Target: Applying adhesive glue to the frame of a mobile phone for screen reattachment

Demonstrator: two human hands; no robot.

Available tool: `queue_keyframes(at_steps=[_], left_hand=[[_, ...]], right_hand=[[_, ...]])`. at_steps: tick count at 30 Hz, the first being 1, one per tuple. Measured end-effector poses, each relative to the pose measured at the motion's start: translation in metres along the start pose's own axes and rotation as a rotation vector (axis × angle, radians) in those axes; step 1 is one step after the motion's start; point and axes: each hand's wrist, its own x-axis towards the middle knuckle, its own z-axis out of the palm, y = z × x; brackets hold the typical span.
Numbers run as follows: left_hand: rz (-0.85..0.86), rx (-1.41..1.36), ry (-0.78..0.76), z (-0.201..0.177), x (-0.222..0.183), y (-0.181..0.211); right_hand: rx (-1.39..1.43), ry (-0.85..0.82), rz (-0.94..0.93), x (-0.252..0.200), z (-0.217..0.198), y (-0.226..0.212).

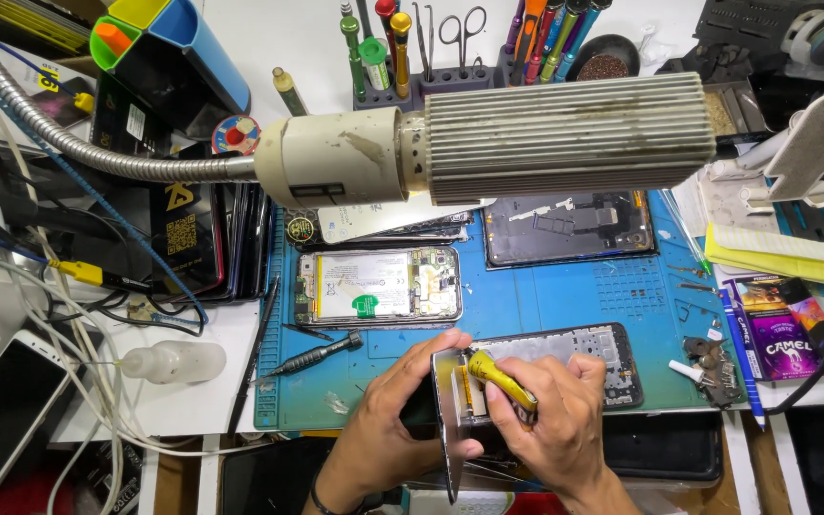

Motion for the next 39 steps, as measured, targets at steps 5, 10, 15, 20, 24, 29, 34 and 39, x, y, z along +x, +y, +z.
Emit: queue_keyframes(at_steps=[5, 10, 15, 20, 24, 29, 34, 39], left_hand=[[0.012, -0.002, -0.001, -0.001, 0.002, 0.002], [0.015, 0.024, 0.005, -0.0017, 0.0017, 0.0022], [0.008, 0.017, -0.003, -0.0026, 0.0022, 0.0037], [0.005, -0.007, -0.013, -0.003, 0.0029, 0.0042], [-0.006, -0.001, -0.008, -0.0029, 0.0031, 0.0049], [-0.011, -0.01, -0.011, -0.0029, 0.0031, 0.0057], [-0.019, -0.007, -0.012, -0.0024, 0.003, 0.0041], [-0.051, -0.017, -0.018, -0.0024, 0.0033, 0.0057]], right_hand=[[-0.002, -0.004, -0.002, -0.0007, 0.0007, 0.0014], [0.004, -0.003, 0.007, -0.0003, 0.001, 0.0007], [0.008, 0.0, 0.009, -0.0002, 0.0013, 0.0005], [0.017, -0.006, 0.025, -0.0031, 0.0025, 0.0027], [0.023, 0.004, 0.022, -0.0007, 0.0013, 0.0012], [0.026, 0.006, 0.015, 0.0004, 0.0012, 0.0002], [0.022, 0.013, 0.011, -0.0007, 0.0019, 0.0017], [0.02, 0.008, 0.02, -0.0023, 0.0017, 0.0028]])
